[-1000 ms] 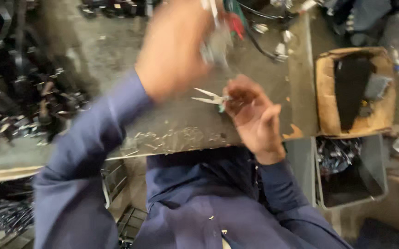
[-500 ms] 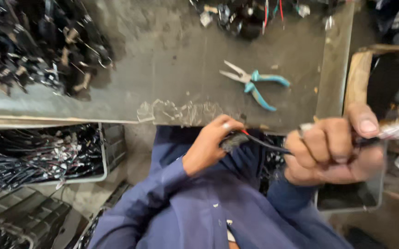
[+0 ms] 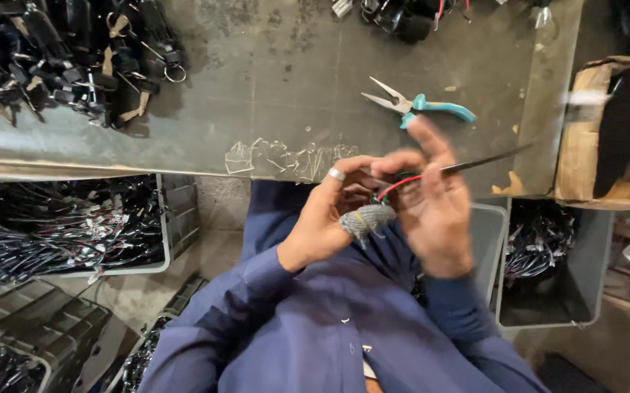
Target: The person repeatedly strips the outer insulation from black wires using pliers, then places the stripped wires on the table. The process is repeated for several wires in sequence.
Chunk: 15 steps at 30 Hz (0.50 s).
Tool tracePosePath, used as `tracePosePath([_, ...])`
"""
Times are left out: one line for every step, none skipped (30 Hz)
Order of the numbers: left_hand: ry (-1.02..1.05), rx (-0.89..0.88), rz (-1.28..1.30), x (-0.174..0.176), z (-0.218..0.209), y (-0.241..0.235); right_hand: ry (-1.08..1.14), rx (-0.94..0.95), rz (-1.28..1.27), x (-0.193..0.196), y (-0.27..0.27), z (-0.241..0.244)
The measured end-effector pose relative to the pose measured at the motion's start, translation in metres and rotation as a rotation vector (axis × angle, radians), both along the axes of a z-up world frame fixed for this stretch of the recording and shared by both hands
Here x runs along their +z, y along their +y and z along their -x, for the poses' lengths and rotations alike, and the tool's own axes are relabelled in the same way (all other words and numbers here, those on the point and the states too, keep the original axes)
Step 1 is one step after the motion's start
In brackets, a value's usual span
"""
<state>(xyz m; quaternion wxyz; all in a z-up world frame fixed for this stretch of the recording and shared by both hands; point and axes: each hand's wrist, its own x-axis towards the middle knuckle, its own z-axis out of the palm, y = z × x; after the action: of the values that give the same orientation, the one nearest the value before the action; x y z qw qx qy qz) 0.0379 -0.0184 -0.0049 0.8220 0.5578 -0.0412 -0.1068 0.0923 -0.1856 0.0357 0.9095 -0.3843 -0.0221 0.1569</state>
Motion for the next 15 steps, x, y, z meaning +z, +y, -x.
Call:
tracePosePath([-0.057, 0.064, -0.173, 0.002, 0.000, -0.003, -0.036, -0.023, 0.108, -0.010, -0.001, 0.010])
tracePosePath([-0.110, 0.128, -0.351, 0.003, 0.001, -0.003, -0.014, -0.027, 0.147, -0.019, -0.003, 0.017])
tracePosePath([-0.248, 0.192, -0.482, 0.003, 0.002, -0.003, 0.008, -0.031, 0.186, -0.025, -0.005, 0.026])
tracePosePath([-0.388, 0.254, -0.611, 0.003, 0.003, -0.002, 0.030, -0.036, 0.226, -0.027, -0.009, 0.030])
tracePosePath([-0.530, 0.313, -0.739, 0.001, 0.004, -0.001, 0.009, -0.015, 0.256, -0.026, -0.013, 0.032])
tracePosePath([-0.482, 0.293, -0.725, -0.002, 0.005, -0.001, -0.013, 0.006, 0.287, -0.021, -0.019, 0.031])
tracePosePath([-0.434, 0.272, -0.711, -0.007, 0.005, -0.001, -0.034, 0.027, 0.318, -0.013, -0.024, 0.028])
tracePosePath([-0.384, 0.245, -0.694, -0.012, 0.008, -0.002, -0.116, -0.044, 0.380, -0.004, -0.029, 0.024])
tracePosePath([-0.380, 0.131, -0.658, -0.018, 0.010, -0.005, -0.198, -0.115, 0.441, 0.004, -0.032, 0.019])
tracePosePath([-0.377, 0.017, -0.615, -0.025, 0.012, -0.010, -0.056, -0.149, 0.096, 0.014, -0.038, 0.013])
tracePosePath([-0.374, -0.097, -0.572, -0.031, 0.015, -0.015, 0.020, -0.173, -0.096, 0.022, -0.043, 0.007])
tracePosePath([-0.366, -0.120, -0.514, -0.036, 0.014, -0.020, 0.086, -0.198, -0.289, 0.030, -0.048, -0.001])
tracePosePath([-0.358, -0.144, -0.456, -0.038, 0.013, -0.025, 0.091, -0.215, -0.329, 0.036, -0.053, -0.010])
tracePosePath([-0.356, -0.170, -0.403, -0.039, 0.010, -0.028, 0.107, -0.218, -0.358, 0.037, -0.055, -0.015])
tracePosePath([-0.398, -0.159, -0.406, -0.039, 0.007, -0.029, 0.123, -0.221, -0.387, 0.038, -0.059, -0.022])
